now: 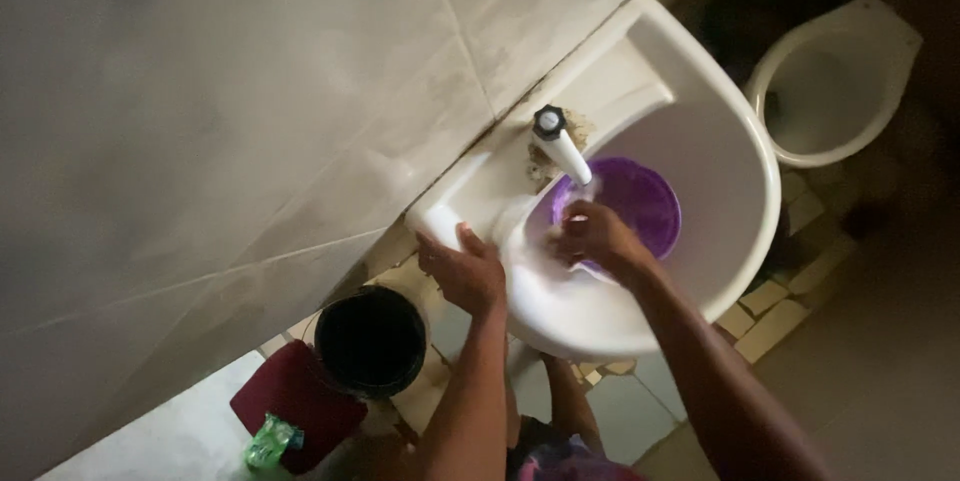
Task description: Scrubbing a bathroom sink with a sponge and soapy water.
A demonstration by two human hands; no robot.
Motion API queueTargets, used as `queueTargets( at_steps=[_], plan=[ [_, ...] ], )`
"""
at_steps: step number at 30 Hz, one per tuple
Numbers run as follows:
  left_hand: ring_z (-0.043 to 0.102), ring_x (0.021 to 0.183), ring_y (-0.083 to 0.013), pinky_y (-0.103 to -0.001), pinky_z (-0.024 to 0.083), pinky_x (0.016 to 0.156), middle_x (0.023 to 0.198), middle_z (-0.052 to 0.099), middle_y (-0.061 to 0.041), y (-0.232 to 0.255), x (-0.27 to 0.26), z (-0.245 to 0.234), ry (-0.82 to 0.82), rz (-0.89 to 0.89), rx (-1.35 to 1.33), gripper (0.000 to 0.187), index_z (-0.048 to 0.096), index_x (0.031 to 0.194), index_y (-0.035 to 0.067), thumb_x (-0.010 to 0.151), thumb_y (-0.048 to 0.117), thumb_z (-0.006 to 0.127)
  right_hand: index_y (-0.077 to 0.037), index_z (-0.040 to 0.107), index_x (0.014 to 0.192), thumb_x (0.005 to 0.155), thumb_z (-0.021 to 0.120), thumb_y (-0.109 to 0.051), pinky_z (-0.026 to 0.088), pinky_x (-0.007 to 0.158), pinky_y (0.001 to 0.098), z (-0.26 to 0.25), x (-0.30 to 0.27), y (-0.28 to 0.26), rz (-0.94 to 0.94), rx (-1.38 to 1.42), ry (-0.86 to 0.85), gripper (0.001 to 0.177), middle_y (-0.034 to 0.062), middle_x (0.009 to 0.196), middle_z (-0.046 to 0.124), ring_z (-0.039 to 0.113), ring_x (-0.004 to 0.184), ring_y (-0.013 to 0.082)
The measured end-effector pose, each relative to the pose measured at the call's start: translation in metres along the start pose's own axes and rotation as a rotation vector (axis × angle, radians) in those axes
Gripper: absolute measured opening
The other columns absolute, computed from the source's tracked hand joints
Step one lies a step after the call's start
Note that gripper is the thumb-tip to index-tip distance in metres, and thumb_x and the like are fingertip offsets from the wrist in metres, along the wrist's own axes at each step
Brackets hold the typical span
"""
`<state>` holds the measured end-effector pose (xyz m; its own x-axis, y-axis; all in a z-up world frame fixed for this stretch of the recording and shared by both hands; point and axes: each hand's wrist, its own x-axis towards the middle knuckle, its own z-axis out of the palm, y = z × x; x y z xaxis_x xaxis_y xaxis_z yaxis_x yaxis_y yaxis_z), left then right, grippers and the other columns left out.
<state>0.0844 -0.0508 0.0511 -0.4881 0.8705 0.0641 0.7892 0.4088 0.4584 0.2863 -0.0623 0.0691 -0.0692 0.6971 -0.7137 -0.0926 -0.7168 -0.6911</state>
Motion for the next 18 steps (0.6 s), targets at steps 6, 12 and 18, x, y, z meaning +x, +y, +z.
queueTargets(
  at_steps=[6, 12, 18],
  plan=[
    [0.044, 0.137, -0.0523, -0.057, 0.046, 0.102, 0.152, 0.038, -0.036, -0.016, 0.015, 0.015, -0.055, 0.012, 0.101, 0.076, 0.029, 0.158, -0.002, 0.104, 0.045, 0.054, -0.006, 0.069, 0.094, 0.097, 0.066, -0.012, 0.057, 0.062, 0.0357, 0.083, 0.047, -0.058, -0.362, -0.278, 0.432, 0.007, 0.0093, 0.079, 0.072, 0.069, 0.071, 0.0180],
    [0.055, 0.125, -0.0479, -0.054, 0.053, 0.092, 0.151, 0.041, -0.031, 0.008, 0.035, -0.015, -0.161, -0.136, -0.068, 0.074, 0.028, 0.159, 0.007, 0.101, 0.046, 0.050, -0.005, 0.071, 0.088, 0.084, 0.066, -0.003, 0.057, 0.067, 0.0417, 0.145, 0.120, -0.025, -0.892, -0.521, 0.663, 0.006, 0.0158, 0.083, 0.071, 0.069, 0.077, 0.0295],
    [0.056, 0.126, -0.0486, -0.055, 0.052, 0.098, 0.146, 0.049, -0.028, -0.010, 0.034, 0.000, -0.057, -0.001, -0.224, 0.079, 0.034, 0.154, -0.002, 0.098, 0.046, 0.060, -0.003, 0.066, 0.091, 0.079, 0.060, 0.003, 0.054, 0.067, 0.0484, 0.148, 0.085, -0.055, -0.918, -0.588, 0.419, 0.014, 0.0185, 0.084, 0.066, 0.064, 0.078, 0.0384]
  ],
)
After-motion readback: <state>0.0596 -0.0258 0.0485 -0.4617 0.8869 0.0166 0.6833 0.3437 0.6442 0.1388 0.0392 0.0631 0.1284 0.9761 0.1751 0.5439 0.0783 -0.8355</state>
